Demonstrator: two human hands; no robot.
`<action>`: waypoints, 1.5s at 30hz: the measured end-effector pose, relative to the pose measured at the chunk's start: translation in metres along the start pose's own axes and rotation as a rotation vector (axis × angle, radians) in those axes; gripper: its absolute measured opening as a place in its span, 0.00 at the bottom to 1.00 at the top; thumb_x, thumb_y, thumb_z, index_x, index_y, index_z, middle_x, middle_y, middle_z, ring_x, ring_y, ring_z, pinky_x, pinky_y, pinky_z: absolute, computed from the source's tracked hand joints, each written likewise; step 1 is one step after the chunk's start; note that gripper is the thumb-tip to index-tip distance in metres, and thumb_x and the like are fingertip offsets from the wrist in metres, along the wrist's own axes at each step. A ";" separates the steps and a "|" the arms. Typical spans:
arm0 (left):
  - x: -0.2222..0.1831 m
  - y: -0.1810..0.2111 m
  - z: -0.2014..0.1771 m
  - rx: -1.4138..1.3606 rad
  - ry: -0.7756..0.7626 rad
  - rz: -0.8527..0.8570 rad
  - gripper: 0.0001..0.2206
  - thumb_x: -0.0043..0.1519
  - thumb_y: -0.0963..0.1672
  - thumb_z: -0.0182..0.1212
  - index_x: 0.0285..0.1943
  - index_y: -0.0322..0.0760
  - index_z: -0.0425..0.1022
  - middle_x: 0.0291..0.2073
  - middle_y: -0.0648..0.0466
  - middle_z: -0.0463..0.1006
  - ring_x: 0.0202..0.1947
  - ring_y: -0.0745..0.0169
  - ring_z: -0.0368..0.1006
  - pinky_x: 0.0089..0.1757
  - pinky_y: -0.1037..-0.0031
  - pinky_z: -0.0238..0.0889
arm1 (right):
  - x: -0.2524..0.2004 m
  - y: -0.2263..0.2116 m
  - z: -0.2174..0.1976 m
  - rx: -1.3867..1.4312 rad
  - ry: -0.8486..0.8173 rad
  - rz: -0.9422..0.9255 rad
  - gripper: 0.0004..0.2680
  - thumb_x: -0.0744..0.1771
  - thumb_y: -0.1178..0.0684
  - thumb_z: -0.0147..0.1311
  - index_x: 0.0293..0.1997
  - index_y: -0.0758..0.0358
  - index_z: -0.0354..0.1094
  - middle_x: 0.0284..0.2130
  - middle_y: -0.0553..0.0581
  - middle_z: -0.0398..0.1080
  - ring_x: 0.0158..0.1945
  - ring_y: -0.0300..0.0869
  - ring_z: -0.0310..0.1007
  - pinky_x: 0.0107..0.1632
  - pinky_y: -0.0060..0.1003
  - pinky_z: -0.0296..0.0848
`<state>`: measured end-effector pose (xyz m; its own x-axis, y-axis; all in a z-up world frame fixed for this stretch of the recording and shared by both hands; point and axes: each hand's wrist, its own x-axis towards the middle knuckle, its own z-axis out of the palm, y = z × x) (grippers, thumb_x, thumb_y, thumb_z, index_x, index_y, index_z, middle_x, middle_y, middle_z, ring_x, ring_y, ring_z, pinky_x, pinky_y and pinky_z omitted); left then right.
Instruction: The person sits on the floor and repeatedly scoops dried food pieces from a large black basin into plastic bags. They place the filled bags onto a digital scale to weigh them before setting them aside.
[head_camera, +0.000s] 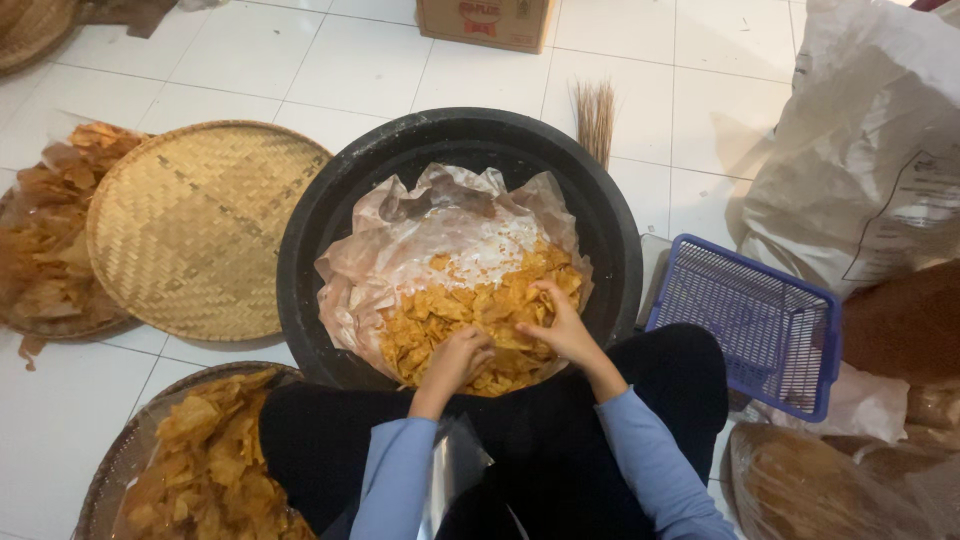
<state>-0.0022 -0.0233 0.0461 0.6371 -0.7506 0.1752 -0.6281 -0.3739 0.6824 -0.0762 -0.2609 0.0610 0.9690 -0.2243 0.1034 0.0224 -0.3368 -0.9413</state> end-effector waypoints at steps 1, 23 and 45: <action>0.000 -0.001 0.003 0.017 0.003 0.021 0.08 0.57 0.44 0.68 0.42 0.39 0.79 0.38 0.48 0.78 0.42 0.43 0.76 0.41 0.60 0.70 | 0.000 0.003 0.001 -0.066 0.002 -0.018 0.26 0.60 0.54 0.70 0.62 0.62 0.61 0.57 0.60 0.65 0.64 0.49 0.64 0.66 0.41 0.61; 0.001 0.005 0.015 0.002 -0.005 -0.112 0.07 0.59 0.45 0.65 0.43 0.40 0.79 0.41 0.50 0.78 0.40 0.45 0.76 0.39 0.59 0.69 | -0.005 -0.026 -0.002 -0.250 -0.289 -0.103 0.16 0.62 0.62 0.59 0.55 0.60 0.68 0.64 0.61 0.65 0.67 0.54 0.67 0.62 0.43 0.69; 0.004 0.012 0.013 -0.065 -0.057 -0.150 0.05 0.60 0.44 0.64 0.42 0.42 0.80 0.42 0.53 0.79 0.40 0.49 0.78 0.40 0.62 0.71 | -0.005 -0.030 0.002 -0.385 -0.194 -0.137 0.10 0.63 0.57 0.60 0.48 0.64 0.71 0.59 0.60 0.69 0.51 0.54 0.76 0.51 0.42 0.74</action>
<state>-0.0130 -0.0374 0.0460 0.6943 -0.7192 0.0288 -0.4962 -0.4492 0.7430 -0.0815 -0.2479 0.0880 0.9925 0.0094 0.1219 0.0962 -0.6753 -0.7313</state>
